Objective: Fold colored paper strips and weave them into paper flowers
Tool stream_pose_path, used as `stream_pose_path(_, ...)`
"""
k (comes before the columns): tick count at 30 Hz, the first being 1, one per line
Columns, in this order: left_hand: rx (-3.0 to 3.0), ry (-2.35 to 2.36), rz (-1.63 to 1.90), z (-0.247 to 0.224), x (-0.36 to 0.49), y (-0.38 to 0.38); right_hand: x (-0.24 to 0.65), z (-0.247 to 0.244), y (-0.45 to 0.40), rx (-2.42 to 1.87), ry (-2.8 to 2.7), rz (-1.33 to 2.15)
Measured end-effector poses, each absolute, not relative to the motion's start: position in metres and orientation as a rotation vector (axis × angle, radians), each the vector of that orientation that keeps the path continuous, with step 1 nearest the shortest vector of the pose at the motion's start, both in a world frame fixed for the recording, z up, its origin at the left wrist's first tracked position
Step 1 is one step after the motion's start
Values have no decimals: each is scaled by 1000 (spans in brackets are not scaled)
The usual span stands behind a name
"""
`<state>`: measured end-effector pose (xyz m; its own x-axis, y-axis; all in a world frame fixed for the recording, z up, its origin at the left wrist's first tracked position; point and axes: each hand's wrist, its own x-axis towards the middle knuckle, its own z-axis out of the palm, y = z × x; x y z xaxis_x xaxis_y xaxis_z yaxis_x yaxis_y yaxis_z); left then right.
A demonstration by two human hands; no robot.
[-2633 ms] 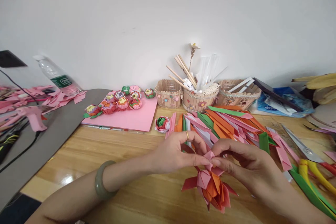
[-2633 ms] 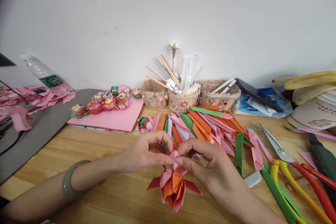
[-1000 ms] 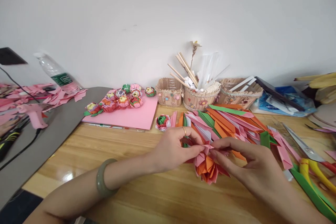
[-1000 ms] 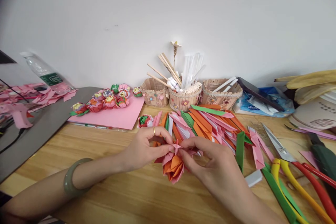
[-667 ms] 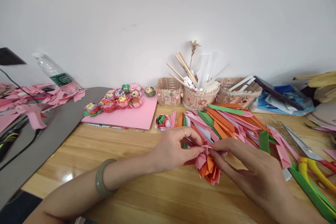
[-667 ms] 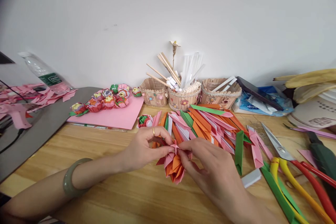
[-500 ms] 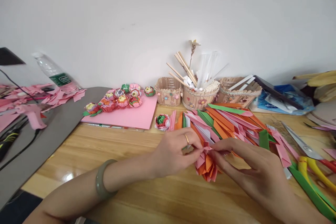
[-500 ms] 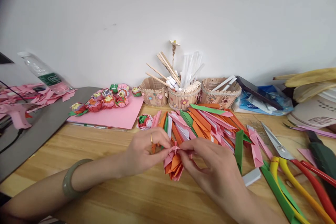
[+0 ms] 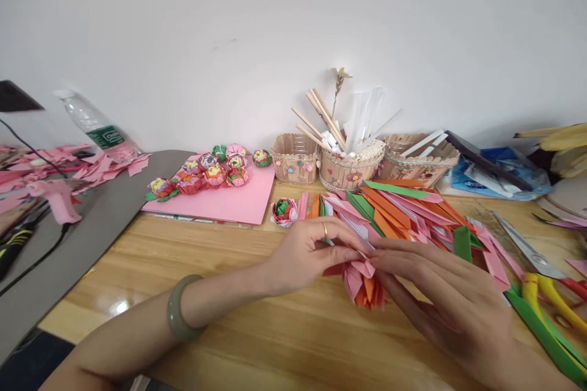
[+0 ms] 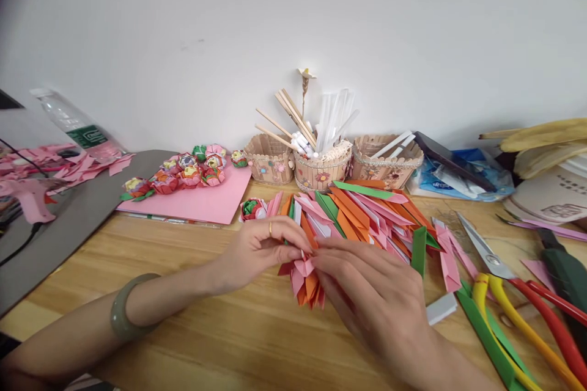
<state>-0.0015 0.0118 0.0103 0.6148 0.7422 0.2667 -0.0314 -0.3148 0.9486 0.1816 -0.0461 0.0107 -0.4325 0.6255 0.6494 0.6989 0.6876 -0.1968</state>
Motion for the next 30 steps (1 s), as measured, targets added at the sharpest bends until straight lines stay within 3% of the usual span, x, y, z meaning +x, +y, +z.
stream_pose_path(4,1901,627,1112,8,-4,12,179,17,-46,-1145,-1965,-54)
stream_pose_path(9,2150,547,1280,2,-3,9,167,28,-46,-1372,-1812,893)
stream_pose_path(13,2164,491,1342,-3,0,7,163,28,-43,-1422,-1564,1235)
stream_pose_path(19,2021,629,1278,-4,1,7,166,19,-40,-1458,-1339,1442)
stream_pose_path(30,1903,704,1365,-8,0,6,160,15,-43,-1447,-1259,1476)
